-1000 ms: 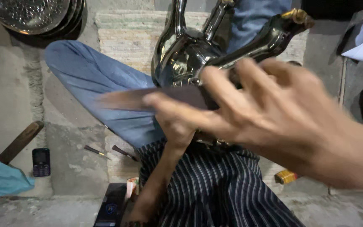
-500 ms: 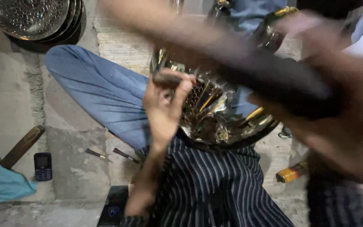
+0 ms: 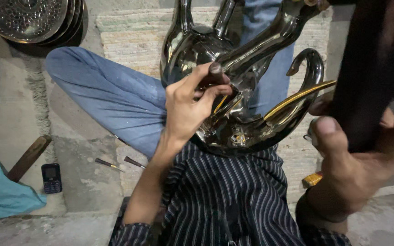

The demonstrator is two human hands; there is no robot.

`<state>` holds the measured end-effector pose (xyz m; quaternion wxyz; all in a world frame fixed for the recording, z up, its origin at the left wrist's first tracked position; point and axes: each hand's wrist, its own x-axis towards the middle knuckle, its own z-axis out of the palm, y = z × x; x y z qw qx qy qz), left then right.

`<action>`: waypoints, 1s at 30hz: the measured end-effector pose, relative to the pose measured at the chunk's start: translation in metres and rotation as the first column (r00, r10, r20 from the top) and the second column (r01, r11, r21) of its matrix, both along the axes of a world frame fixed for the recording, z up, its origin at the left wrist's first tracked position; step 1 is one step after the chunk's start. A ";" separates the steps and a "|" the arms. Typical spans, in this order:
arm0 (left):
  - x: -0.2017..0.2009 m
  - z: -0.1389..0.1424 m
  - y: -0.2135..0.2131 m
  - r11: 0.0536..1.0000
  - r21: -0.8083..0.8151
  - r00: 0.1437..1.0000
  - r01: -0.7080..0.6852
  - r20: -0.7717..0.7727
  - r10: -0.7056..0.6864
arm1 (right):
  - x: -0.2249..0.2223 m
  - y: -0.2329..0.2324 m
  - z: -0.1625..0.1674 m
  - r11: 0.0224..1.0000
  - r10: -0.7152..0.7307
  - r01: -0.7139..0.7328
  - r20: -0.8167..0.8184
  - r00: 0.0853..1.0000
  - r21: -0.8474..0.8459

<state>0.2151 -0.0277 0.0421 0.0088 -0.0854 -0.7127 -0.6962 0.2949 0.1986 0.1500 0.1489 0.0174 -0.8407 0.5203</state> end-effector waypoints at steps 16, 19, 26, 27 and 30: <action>0.005 0.003 0.007 0.987 -0.136 0.989 -0.081 -0.137 0.063 | -0.050 -0.006 0.060 0.393 0.216 -0.202 0.124 0.969 0.897; 0.004 0.005 0.007 0.984 -0.158 0.991 -0.084 -0.120 0.065 | -0.057 -0.005 0.064 0.231 0.298 -0.263 0.189 0.936 0.937; -0.004 0.010 0.004 0.962 -0.257 0.974 -0.090 -0.226 0.031 | -0.064 -0.004 0.064 0.032 0.208 -0.404 0.389 0.897 0.914; -0.006 0.011 0.004 0.950 -0.296 0.966 -0.096 -0.258 0.017 | -0.064 -0.005 0.065 -0.019 0.205 -0.435 0.429 0.880 0.900; -0.011 0.014 0.002 0.965 -0.262 0.986 -0.004 -0.159 -0.039 | -0.054 -0.012 0.067 0.069 0.018 -0.301 0.300 0.954 0.951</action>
